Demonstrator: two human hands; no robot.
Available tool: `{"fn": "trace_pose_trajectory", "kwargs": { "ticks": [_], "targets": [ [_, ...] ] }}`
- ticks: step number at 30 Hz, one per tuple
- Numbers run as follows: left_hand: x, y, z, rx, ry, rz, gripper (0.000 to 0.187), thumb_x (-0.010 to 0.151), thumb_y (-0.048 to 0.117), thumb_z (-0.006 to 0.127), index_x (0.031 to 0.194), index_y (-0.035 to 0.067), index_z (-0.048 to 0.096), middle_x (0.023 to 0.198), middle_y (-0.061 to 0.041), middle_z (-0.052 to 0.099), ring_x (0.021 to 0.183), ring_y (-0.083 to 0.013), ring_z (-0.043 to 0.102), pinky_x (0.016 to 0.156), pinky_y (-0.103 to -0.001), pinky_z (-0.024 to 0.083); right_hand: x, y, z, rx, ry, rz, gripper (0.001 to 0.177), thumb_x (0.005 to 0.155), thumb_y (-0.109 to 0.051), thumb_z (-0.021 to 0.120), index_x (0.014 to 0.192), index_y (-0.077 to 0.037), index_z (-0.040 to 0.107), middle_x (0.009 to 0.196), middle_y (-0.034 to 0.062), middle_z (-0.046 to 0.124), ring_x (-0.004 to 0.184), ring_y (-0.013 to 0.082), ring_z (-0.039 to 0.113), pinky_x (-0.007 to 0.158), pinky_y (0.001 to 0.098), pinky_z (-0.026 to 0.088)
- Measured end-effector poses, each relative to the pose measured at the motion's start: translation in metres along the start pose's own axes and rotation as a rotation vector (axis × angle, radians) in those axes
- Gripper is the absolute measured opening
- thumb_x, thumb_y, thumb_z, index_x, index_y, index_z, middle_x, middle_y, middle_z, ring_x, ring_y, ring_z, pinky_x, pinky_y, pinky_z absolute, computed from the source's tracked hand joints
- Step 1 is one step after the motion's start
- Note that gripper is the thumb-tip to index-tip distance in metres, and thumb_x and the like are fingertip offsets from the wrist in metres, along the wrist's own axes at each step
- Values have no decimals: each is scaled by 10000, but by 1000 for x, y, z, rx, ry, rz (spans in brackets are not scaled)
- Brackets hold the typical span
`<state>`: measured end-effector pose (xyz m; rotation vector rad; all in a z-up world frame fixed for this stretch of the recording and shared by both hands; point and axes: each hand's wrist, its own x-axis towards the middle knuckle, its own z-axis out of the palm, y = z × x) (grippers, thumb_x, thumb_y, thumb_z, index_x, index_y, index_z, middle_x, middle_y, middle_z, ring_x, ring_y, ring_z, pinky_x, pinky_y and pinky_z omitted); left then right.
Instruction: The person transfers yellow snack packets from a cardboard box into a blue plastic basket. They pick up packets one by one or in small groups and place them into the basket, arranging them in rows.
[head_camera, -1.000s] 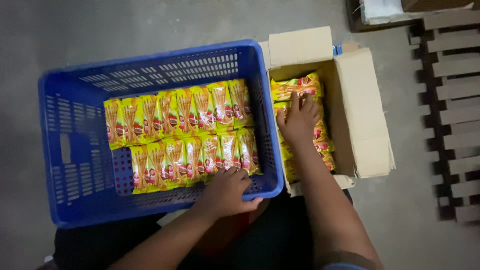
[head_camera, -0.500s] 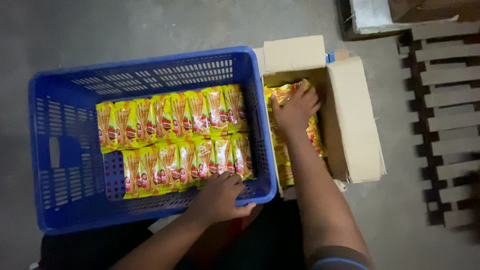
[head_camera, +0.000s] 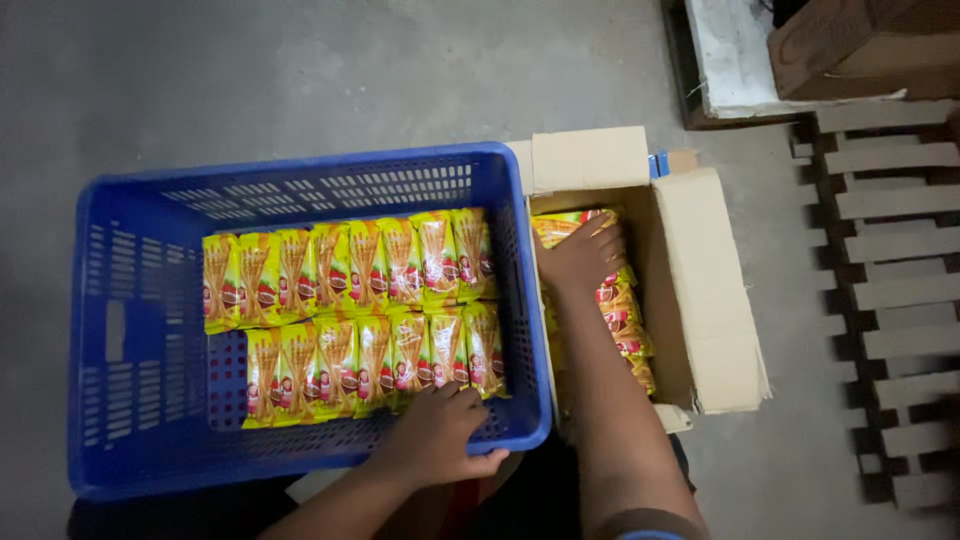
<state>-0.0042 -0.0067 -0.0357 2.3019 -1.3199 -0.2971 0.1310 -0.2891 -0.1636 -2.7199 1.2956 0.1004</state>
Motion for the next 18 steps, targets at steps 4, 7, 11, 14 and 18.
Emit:
{"fn": "trace_pose_trajectory", "kwargs": {
  "ticks": [4, 7, 11, 14, 18],
  "targets": [
    [-3, 0, 0, -6, 5, 0, 470, 803, 569, 744, 803, 100, 709, 839, -86, 632, 823, -326, 592, 604, -485, 462, 1, -1, 10, -138, 199, -65, 1300, 791, -992, 384, 1588, 28, 261, 1496, 275, 457, 1229, 406, 513, 948, 574, 421],
    [-1, -1, 0, -15, -14, -19, 477, 796, 569, 758, 792, 95, 707, 841, -86, 638, 820, -332, 603, 588, -491, 467, 5, -3, -8, -53, -112, 22, 1309, 789, -966, 410, 1626, -7, 109, 1633, 256, 278, 1441, 396, 339, 1124, 584, 291],
    [-1, -1, 2, 25, -17, -17, 502, 795, 603, 748, 812, 104, 702, 849, -84, 646, 845, -333, 625, 633, -497, 489, 5, 2, 4, -46, -26, -7, 1289, 792, -941, 437, 1619, 5, 146, 1611, 280, 306, 1416, 413, 361, 1104, 605, 304],
    [-4, -3, 7, 36, 38, 6, 494, 792, 594, 751, 810, 103, 703, 852, -78, 646, 816, -325, 623, 611, -488, 476, -2, 7, -1, 34, 13, -47, 1247, 804, -914, 461, 1609, -3, 181, 1582, 309, 321, 1387, 451, 371, 1099, 611, 302],
    [-6, -4, 8, -13, 76, 20, 508, 800, 569, 771, 826, 65, 717, 855, -88, 649, 839, -321, 602, 641, -477, 479, -29, 23, -33, 125, 173, -220, 977, 838, -743, 488, 1523, -52, 399, 1481, 270, 465, 1252, 458, 490, 928, 633, 390]
  ]
}}
